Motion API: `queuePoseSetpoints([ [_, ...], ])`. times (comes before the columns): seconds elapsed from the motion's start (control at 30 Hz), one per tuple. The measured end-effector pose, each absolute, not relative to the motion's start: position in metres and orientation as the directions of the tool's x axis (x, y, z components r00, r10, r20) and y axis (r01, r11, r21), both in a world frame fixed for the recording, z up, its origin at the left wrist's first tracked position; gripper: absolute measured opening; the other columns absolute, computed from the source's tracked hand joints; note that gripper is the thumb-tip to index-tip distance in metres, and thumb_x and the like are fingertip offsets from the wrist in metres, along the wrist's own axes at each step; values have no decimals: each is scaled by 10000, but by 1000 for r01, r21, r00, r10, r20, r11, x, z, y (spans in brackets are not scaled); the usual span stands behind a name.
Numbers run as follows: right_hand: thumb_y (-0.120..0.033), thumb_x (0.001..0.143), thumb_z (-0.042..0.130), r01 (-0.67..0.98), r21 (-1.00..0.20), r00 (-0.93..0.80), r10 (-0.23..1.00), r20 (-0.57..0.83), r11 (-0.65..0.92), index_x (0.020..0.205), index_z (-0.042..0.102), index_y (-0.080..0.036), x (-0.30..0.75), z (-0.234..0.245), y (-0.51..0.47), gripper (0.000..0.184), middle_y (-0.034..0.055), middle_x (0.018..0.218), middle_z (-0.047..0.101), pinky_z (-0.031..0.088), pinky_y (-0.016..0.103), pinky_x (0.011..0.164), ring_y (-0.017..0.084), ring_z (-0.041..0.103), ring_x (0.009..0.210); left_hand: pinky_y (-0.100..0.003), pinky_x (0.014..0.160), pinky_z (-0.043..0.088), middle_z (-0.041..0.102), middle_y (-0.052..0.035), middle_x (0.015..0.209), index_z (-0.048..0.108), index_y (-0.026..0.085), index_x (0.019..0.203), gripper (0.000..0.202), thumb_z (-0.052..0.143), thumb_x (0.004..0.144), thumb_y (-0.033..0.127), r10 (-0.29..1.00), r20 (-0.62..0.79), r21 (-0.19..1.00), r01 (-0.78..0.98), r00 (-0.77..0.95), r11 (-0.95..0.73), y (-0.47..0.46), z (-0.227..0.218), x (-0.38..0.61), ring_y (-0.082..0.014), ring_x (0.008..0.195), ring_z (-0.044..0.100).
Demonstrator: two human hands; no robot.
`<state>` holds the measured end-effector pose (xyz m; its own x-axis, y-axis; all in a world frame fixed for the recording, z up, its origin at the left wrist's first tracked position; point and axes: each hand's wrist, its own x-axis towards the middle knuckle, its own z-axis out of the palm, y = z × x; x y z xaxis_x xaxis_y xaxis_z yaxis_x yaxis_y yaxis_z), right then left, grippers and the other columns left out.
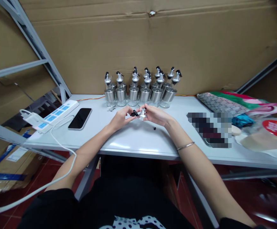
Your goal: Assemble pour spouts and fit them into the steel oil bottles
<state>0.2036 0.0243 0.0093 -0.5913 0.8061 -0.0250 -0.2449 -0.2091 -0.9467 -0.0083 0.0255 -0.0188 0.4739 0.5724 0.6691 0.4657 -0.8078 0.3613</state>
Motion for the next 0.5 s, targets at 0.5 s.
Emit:
queuePoseSetpoints([
  [0.5,-437,851,614,-241,-965,-543,838,50,-99,828,634,-171,204,9,25,268,48,892,711,508,215,608,132,668,728,-229,630,502,646,-22,803,542,152,893,214,656,827,321,520,704,340,413,485,-845,24,-17,-9,-112,662,592],
])
